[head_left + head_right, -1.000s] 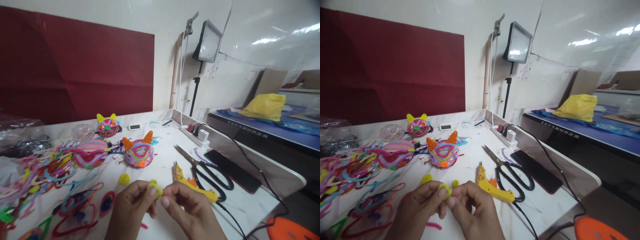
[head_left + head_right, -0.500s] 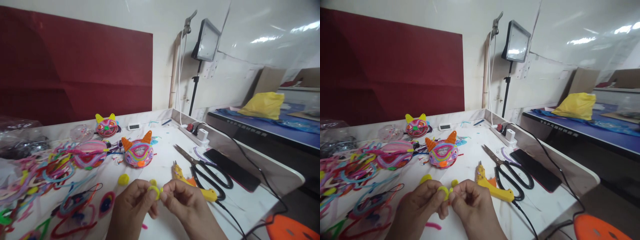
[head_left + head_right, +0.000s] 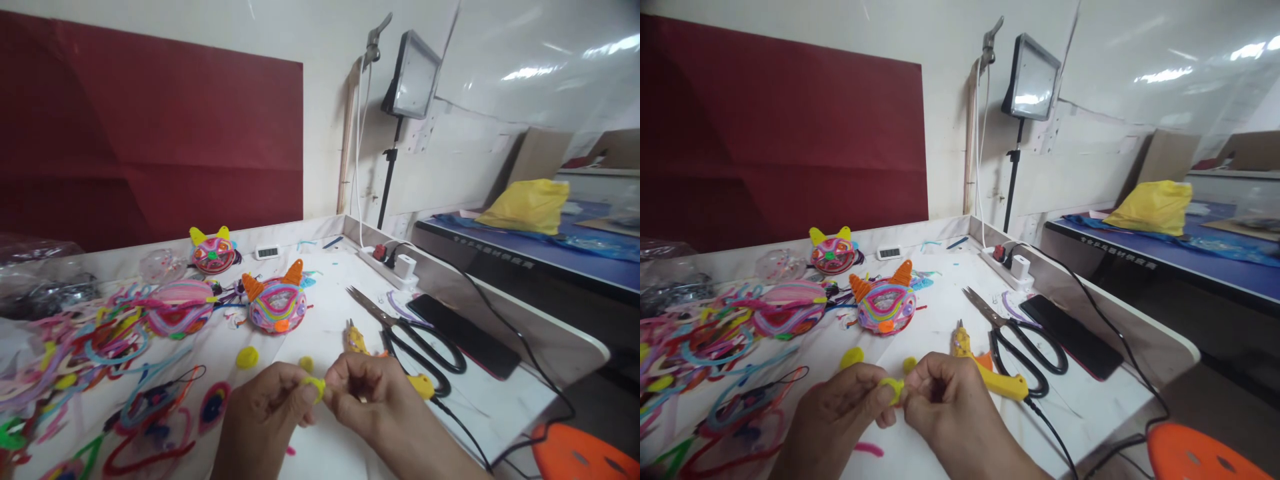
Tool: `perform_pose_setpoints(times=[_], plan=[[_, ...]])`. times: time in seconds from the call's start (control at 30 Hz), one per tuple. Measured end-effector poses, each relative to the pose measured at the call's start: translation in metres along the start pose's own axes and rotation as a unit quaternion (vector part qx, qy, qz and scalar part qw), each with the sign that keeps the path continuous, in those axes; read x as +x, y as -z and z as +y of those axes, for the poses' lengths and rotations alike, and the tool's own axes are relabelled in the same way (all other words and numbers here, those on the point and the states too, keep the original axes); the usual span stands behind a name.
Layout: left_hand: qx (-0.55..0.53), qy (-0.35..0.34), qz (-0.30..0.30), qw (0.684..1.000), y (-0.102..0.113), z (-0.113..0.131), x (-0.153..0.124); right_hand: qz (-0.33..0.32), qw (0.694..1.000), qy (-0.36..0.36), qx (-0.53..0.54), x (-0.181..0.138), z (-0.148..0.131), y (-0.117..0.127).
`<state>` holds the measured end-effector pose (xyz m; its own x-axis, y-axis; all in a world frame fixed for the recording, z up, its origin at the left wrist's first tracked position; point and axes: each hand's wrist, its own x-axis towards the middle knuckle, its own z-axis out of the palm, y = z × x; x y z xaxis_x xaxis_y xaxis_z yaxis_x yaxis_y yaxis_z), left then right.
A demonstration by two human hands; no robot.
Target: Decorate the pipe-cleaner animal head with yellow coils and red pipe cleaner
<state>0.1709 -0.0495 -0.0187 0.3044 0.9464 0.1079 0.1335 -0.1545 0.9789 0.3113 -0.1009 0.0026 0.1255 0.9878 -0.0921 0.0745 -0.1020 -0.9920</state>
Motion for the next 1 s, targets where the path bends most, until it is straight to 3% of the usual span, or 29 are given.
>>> perform_pose_setpoints(times=[0.5,1.0], plan=[[0.021,0.003,0.025,0.999,-0.004,0.008,-0.005,-0.026,0.993,0.012,-0.116,-0.001,-0.007,0.007],[0.043,-0.015,0.031,0.999,-0.005,0.003,-0.006,-0.036,0.956,0.13,-0.26,-0.004,-0.002,0.014]])
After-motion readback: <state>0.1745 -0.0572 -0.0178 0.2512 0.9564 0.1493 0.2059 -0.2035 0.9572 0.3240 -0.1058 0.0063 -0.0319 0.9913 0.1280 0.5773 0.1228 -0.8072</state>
